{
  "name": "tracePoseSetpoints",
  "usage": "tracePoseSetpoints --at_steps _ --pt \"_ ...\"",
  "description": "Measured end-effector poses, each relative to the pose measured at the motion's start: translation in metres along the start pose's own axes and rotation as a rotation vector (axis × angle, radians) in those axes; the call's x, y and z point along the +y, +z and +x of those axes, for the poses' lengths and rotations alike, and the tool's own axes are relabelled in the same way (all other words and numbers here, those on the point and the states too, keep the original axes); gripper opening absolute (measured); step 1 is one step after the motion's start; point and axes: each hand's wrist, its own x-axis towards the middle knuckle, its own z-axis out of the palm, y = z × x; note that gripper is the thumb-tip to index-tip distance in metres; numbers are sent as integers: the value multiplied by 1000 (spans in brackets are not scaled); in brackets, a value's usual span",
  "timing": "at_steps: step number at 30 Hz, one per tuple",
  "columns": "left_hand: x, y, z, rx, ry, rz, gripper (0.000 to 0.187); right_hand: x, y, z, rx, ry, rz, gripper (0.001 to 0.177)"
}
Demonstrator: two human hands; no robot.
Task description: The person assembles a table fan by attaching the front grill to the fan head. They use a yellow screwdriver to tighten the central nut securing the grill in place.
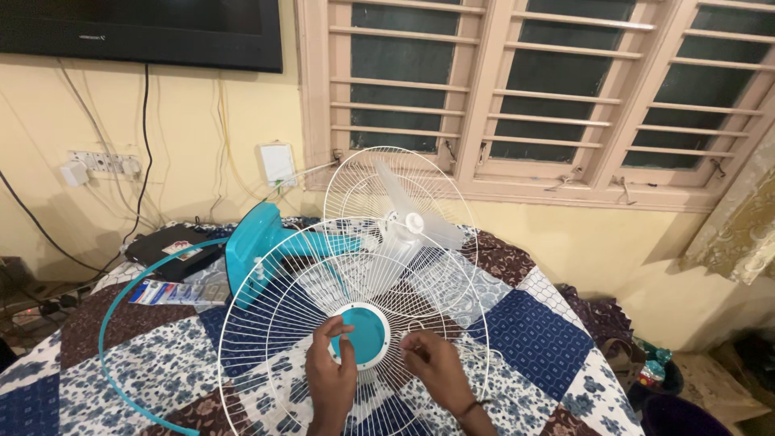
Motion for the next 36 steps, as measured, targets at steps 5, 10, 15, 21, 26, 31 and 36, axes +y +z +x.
tracePoseSetpoints --at_steps 5,10,15,21,26,31,36 --pt "5 -4 -1 70 174 256 37 -2 3 -37 237 -297 -128 13" --pt "18 -9 3 171 345 13 45 13 27 -45 94 -223 -537 18" --pt "36 -16 2 128 310 -49 45 43 46 -36 11 -98 -685 20" --pt "59 -18 1 -31 124 -50 40 67 57 -32 26 -120 -642 20" --pt "48 -2 -14 -440 -35 114 45 74 60 -29 -21 -92 -690 33" --pt "5 14 -29 -530 281 319 50 62 52 -33 -5 -169 -679 45" --pt "-21 21 -30 -590 250 383 69 30 24 -41 -32 -145 -504 18"
